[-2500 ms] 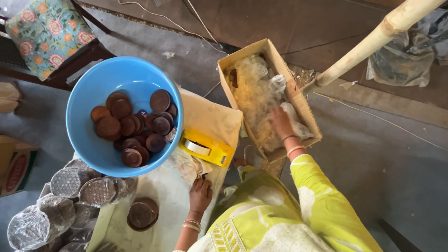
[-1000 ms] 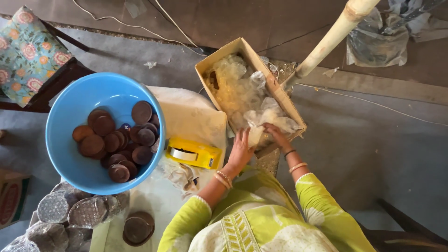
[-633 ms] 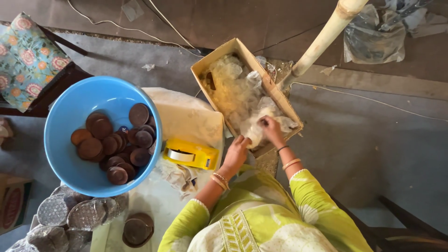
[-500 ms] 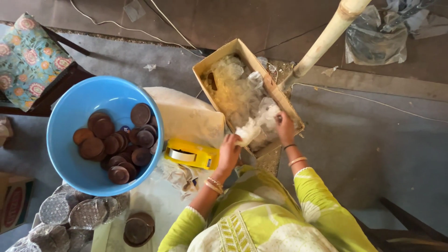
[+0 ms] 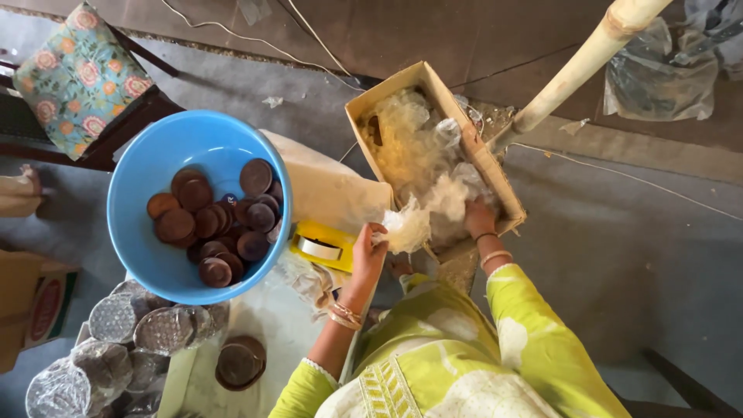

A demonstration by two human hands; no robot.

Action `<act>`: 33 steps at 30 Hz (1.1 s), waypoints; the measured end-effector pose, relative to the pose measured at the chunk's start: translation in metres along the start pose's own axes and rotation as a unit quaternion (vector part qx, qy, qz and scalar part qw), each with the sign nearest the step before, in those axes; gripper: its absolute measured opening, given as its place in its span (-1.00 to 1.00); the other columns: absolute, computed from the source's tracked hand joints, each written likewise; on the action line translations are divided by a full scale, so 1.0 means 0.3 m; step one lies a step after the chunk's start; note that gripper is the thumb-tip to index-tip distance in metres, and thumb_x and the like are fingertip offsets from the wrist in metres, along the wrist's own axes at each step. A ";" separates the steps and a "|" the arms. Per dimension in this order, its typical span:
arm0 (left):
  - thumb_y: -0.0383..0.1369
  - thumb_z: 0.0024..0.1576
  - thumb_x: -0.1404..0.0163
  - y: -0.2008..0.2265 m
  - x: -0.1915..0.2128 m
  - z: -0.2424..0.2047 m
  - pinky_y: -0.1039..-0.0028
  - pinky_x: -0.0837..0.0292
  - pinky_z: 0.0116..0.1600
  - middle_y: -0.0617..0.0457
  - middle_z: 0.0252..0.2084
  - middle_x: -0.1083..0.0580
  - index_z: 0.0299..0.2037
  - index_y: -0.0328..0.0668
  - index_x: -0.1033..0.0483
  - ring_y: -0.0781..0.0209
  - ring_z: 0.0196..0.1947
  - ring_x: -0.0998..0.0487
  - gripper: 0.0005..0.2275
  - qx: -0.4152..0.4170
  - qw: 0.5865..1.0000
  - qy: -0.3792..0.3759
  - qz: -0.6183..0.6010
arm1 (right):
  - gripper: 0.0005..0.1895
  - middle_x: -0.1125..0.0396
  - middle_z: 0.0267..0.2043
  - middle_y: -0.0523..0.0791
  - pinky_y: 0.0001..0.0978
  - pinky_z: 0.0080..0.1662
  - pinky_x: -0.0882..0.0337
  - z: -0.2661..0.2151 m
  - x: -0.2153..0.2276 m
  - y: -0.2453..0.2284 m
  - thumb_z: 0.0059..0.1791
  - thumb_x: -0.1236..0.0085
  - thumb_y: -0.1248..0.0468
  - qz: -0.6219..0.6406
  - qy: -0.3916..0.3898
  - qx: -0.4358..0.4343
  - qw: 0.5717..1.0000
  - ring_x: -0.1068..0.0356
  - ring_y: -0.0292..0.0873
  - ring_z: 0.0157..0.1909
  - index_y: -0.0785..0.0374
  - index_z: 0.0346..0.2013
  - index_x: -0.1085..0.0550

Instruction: Packaging circular cakes into plastic wrap using scissors and a tape dispenser.

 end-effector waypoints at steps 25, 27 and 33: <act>-0.68 0.18 0.03 0.220 0.292 -0.157 0.54 -0.45 -0.02 0.14 -0.13 -0.40 -0.14 -0.22 -0.40 0.33 -0.16 -0.51 -0.83 -0.010 0.943 0.144 -0.299 | -0.55 -0.26 0.35 -0.13 0.05 0.25 -0.26 0.100 -0.452 -0.207 0.05 0.10 0.00 -0.242 -0.176 0.131 0.945 -0.01 0.13 0.47 -0.07 0.19 -0.49; -0.67 0.17 0.04 0.222 0.318 -0.196 0.57 -0.45 0.00 0.14 -0.11 -0.40 -0.12 -0.20 -0.40 0.39 -0.12 -0.49 -0.82 0.020 0.923 0.148 -0.354 | -0.55 -0.30 0.33 -0.14 0.01 0.28 -0.28 0.078 -0.278 -0.298 0.06 0.05 -0.08 -0.251 -0.305 0.143 0.908 -0.24 0.03 0.37 -0.04 0.15 -0.52; -0.59 0.21 0.01 0.159 0.425 -0.347 0.63 -0.29 -0.32 0.14 -0.17 -0.40 -0.09 -0.15 -0.38 0.39 -0.30 -0.41 -0.84 0.035 0.891 0.173 -0.419 | -0.73 -0.37 0.06 0.00 0.01 0.14 -0.36 0.114 -0.118 -0.185 -0.03 -0.12 0.11 0.046 -0.170 0.304 0.936 -0.31 0.20 0.15 0.09 -0.09 -0.56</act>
Point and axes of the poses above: each hand's wrist, its own z-axis towards the middle knuckle, its own x-axis out of the back of the hand, y = z × x, the point moved 2 cm from there along z, towards the middle knuckle
